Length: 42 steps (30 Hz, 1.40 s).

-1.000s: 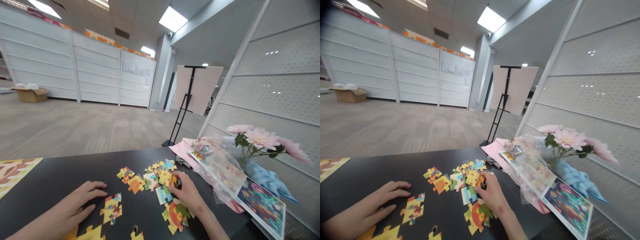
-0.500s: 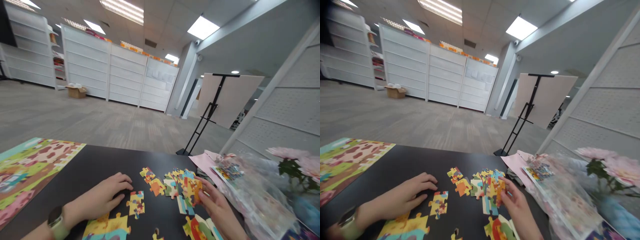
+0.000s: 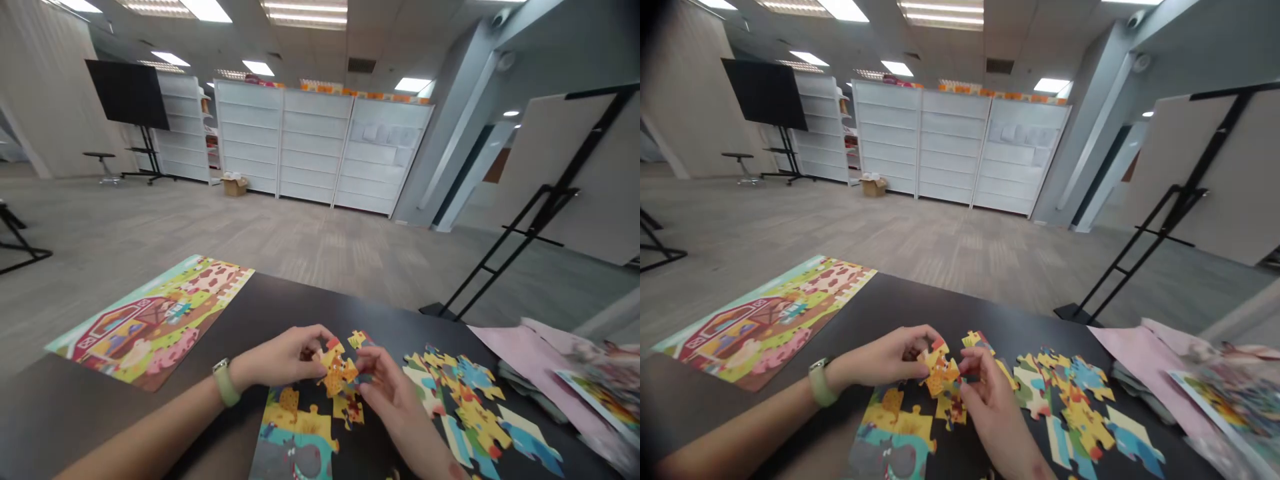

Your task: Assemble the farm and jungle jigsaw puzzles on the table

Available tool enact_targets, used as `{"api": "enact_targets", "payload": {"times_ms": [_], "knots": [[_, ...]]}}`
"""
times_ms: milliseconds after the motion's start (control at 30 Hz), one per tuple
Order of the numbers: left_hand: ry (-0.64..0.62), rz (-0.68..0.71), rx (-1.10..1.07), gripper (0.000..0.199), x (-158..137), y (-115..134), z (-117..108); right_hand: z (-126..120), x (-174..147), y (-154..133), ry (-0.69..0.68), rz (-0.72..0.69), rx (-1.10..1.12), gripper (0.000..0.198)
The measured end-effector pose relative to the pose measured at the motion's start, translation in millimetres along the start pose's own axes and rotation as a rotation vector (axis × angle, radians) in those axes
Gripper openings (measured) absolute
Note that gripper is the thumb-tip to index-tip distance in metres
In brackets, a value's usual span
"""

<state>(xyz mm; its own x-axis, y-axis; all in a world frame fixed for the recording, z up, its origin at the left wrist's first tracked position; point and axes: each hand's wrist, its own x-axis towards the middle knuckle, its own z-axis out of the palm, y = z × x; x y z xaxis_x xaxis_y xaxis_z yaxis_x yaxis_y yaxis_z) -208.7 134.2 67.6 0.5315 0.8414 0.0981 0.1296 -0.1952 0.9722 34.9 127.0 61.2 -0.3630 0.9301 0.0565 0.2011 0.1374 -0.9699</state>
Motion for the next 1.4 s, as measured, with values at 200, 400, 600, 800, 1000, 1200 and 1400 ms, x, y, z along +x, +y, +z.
{"api": "enact_targets", "payload": {"times_ms": [200,400,600,800,1000,1200,1400], "knots": [[-0.179,-0.019,0.495,0.026,-5.5,11.9,-16.0,-20.0,4.0,12.4,0.05,-0.072,-0.447,0.025],[-0.153,-0.003,0.736,0.022,-5.0,10.5,-15.2,-2.9,-3.6,4.6,-0.106,-0.212,-0.575,0.023],[-0.157,0.019,0.833,0.02,-3.0,10.9,-16.3,-0.9,-8.2,4.7,-0.168,-0.282,-0.617,0.03],[-0.13,-0.044,0.823,0.031,-3.4,9.2,-14.0,0.1,-9.1,6.4,-0.183,-0.296,-0.634,0.035],[-0.142,-0.038,0.819,0.028,-4.7,8.9,-13.0,-3.2,-12.8,3.4,-0.25,-0.302,-0.685,0.046],[-0.186,0.001,0.823,0.052,-5.6,6.3,-14.2,-8.2,-12.3,-7.3,-0.291,-0.23,-0.633,0.033],[-0.2,-0.02,0.826,0.051,-4.9,6.0,-15.7,-14.6,-14.0,-12.3,-0.329,-0.154,-0.631,0.037]]}}
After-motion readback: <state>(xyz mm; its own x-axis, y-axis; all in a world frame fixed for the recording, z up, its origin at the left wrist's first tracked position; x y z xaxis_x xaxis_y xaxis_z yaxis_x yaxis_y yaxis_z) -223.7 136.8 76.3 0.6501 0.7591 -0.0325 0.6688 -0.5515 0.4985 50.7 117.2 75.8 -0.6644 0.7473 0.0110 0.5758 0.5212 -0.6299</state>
